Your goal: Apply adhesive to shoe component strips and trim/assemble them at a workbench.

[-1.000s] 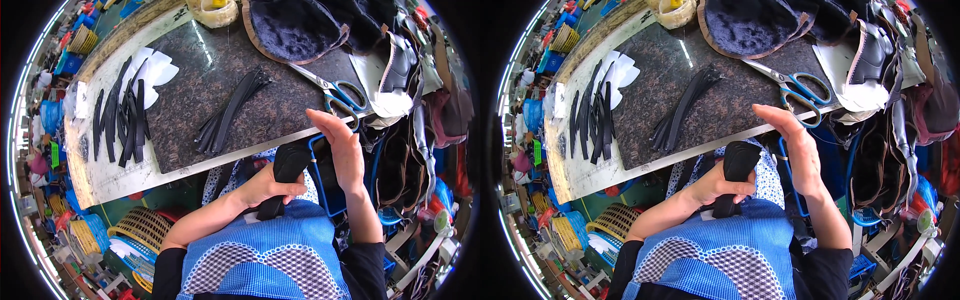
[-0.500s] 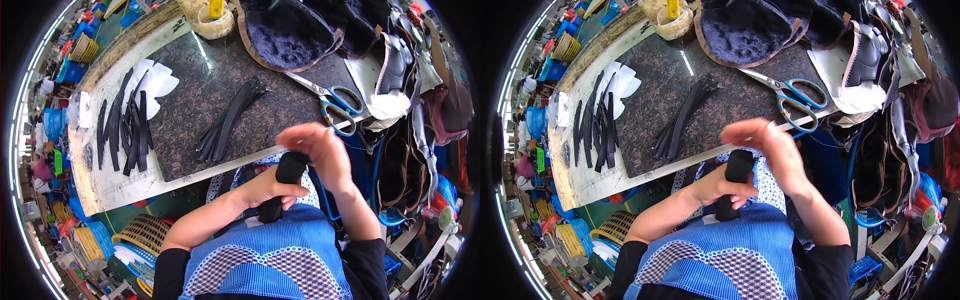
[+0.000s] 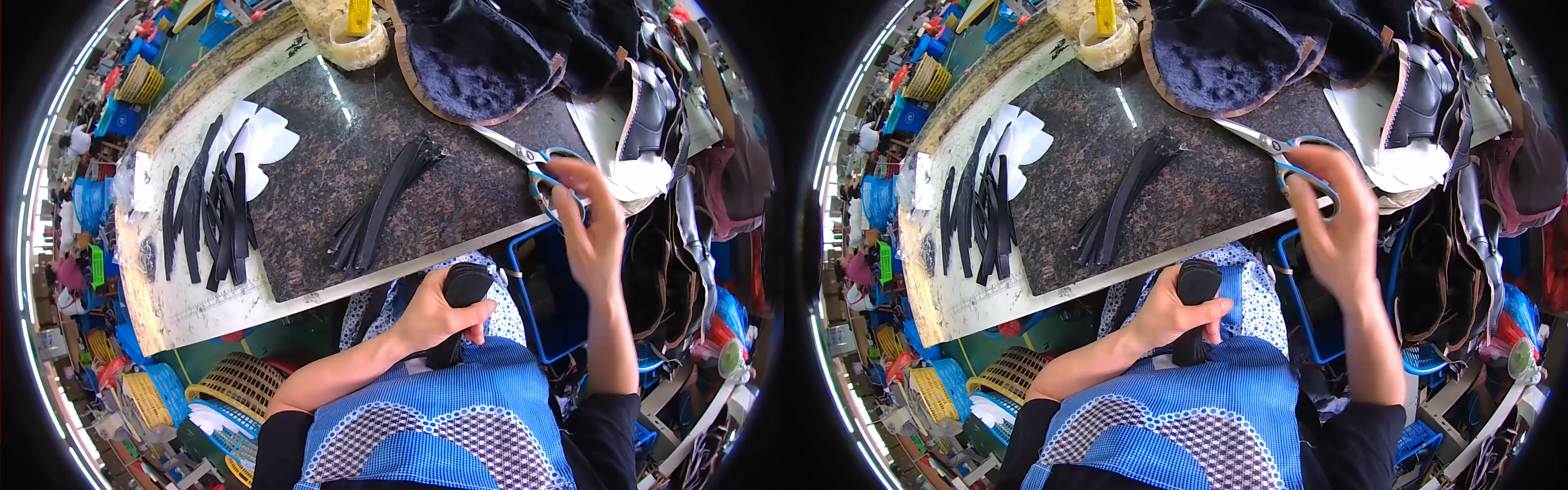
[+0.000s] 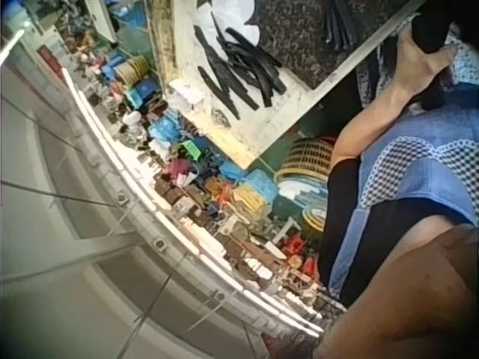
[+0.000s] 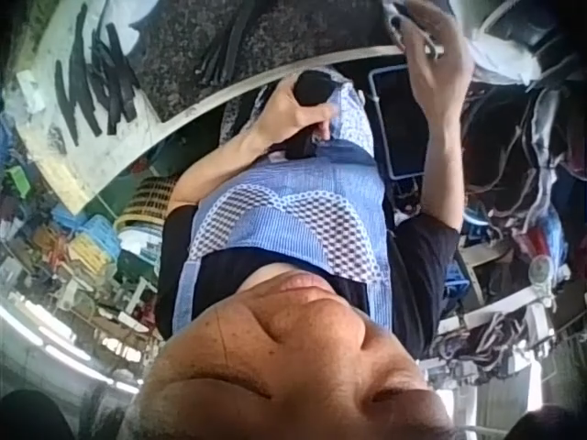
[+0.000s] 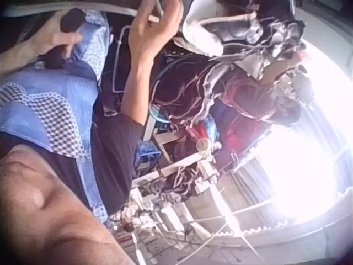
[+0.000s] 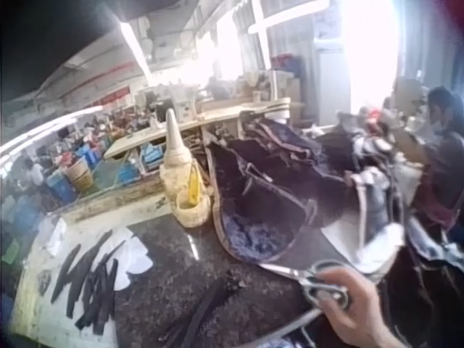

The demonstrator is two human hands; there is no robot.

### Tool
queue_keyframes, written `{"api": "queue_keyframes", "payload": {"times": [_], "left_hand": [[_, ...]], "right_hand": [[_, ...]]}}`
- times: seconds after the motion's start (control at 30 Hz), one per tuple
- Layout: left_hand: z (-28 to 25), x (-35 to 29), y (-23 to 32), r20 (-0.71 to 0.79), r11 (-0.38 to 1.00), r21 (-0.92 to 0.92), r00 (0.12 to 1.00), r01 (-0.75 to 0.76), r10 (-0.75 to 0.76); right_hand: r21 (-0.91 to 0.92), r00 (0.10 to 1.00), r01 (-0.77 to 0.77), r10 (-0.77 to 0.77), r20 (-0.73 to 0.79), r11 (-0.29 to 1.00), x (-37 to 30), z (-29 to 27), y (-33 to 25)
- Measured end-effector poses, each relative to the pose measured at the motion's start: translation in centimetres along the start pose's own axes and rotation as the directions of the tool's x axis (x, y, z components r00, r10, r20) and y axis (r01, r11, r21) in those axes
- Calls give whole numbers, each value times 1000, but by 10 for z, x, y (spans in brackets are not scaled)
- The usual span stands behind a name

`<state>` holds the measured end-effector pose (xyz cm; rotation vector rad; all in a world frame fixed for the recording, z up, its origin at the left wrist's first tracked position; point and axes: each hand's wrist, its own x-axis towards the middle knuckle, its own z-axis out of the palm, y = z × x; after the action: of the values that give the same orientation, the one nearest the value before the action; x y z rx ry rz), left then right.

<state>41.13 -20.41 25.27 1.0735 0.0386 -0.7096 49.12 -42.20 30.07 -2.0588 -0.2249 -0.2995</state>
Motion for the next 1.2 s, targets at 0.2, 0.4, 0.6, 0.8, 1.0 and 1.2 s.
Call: {"api": "queue_keyframes", "payload": {"times": [0.2, 0.4, 0.6, 0.8, 1.0, 1.2], "left_hand": [[-2, 2, 3, 83, 999, -26, 996, -42, 44], [-4, 3, -1, 81, 985, -170, 996, -18, 32], [-9, 4, -3, 96, 981, -185, 995, 48, -31], [-13, 15, -1, 256, 968, -199, 961, 154, -100], [-17, 19, -10, 292, 928, -305, 948, 214, -123], [-19, 18, -6, 317, 944, -234, 936, 234, -153]], "right_hand": [[-571, 964, 220, -87, 250, 791, 22, -18, 20], [-570, 957, 238, -91, 275, 787, 19, -26, 24], [-239, 959, -105, 161, 232, 965, 0, -35, 23], [158, 858, -424, 340, 386, 892, -85, -28, 22], [88, 902, -161, 110, 417, 983, -98, -3, 35], [148, 884, -253, 166, 438, 956, -94, -7, 31]]}}
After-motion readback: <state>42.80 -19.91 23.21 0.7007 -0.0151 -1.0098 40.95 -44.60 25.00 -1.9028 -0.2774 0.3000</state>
